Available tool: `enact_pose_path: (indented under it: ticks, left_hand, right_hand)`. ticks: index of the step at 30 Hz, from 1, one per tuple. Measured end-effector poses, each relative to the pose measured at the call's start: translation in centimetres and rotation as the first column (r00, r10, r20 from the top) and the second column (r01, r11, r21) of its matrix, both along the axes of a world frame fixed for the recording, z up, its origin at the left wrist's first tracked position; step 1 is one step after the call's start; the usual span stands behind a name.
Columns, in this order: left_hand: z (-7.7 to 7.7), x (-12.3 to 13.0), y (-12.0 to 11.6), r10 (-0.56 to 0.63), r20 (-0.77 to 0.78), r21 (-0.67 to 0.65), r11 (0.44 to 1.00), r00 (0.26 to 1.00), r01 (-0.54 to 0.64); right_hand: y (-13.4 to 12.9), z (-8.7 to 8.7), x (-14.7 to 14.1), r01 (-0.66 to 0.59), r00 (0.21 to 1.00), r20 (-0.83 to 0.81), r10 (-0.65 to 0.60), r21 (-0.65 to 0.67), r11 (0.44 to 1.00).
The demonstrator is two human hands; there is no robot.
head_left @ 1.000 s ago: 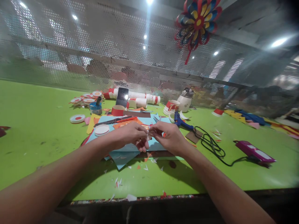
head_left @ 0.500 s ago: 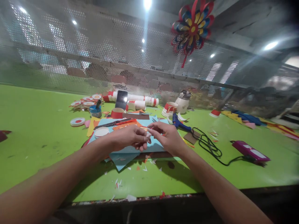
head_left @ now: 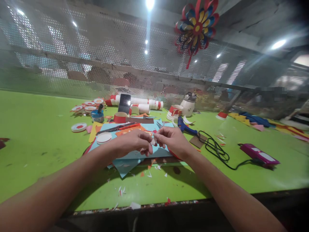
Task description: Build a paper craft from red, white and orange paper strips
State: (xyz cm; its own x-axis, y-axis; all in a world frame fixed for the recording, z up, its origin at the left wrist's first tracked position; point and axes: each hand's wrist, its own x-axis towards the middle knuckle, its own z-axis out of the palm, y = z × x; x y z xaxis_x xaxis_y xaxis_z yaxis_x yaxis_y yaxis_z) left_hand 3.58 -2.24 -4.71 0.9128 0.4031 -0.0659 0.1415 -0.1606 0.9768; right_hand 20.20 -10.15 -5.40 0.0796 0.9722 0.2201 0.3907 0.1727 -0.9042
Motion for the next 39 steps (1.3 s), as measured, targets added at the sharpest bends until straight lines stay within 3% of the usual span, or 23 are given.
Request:
enact_pose_path:
  ticks: [4, 7, 11, 16, 22, 27, 33, 35, 39]
  left_hand:
    - [0.0, 0.5, -0.3, 0.112, -0.069, 0.209, 0.973, 0.991, -0.095]
    - [-0.4, 0.6, -0.4, 0.198, -0.051, 0.391, 0.906, 0.979, -0.163]
    - [-0.7, 0.4, -0.4, 0.204, -0.032, 0.563, 0.812, 0.978, -0.151]
    - [-0.6, 0.4, -0.4, 0.184, -0.054, 0.619, 0.778, 0.981, -0.112]
    - [-0.2, 0.5, -0.6, 0.182, -0.076, 0.616, 0.782, 0.98, -0.097]
    - [-0.2, 0.3, -0.9, 0.203, -0.034, 0.74, 0.663, 0.979, -0.112]
    - [-1.0, 0.4, -0.6, 0.19, 0.025, 0.809, 0.573, 0.982, -0.131]
    - [-1.0, 0.4, -0.4, 0.186, 0.015, 0.795, 0.593, 0.983, -0.124]
    - [-0.8, 0.5, -0.3, 0.152, -0.018, 0.712, 0.696, 0.988, -0.094]
  right_hand:
    - [0.0, 0.1, -0.1, 0.042, 0.999, -0.013, -0.042, -0.002, 0.999]
    - [0.1, 0.0, 0.0, 0.076, 0.997, -0.03, -0.077, -0.019, 0.997]
    - [0.1, -0.1, 0.0, 0.08, 0.996, -0.04, -0.082, -0.037, 0.996]
    - [0.1, -0.1, -0.1, 0.098, 0.995, -0.015, -0.099, -0.03, 0.995]
    - [0.1, -0.2, 0.0, 0.113, 0.993, 0.025, -0.112, -0.028, 0.993]
    - [-0.1, -0.2, 0.0, 0.111, 0.993, 0.026, -0.111, -0.021, 0.994]
    - [0.0, -0.2, -0.3, 0.125, 0.992, 0.024, -0.124, -0.025, 0.992]
    - [0.0, -0.2, -0.3, 0.12, 0.993, 0.02, -0.12, -0.025, 0.992]
    - [0.0, -0.2, -0.2, 0.117, 0.993, 0.021, -0.116, -0.031, 0.993]
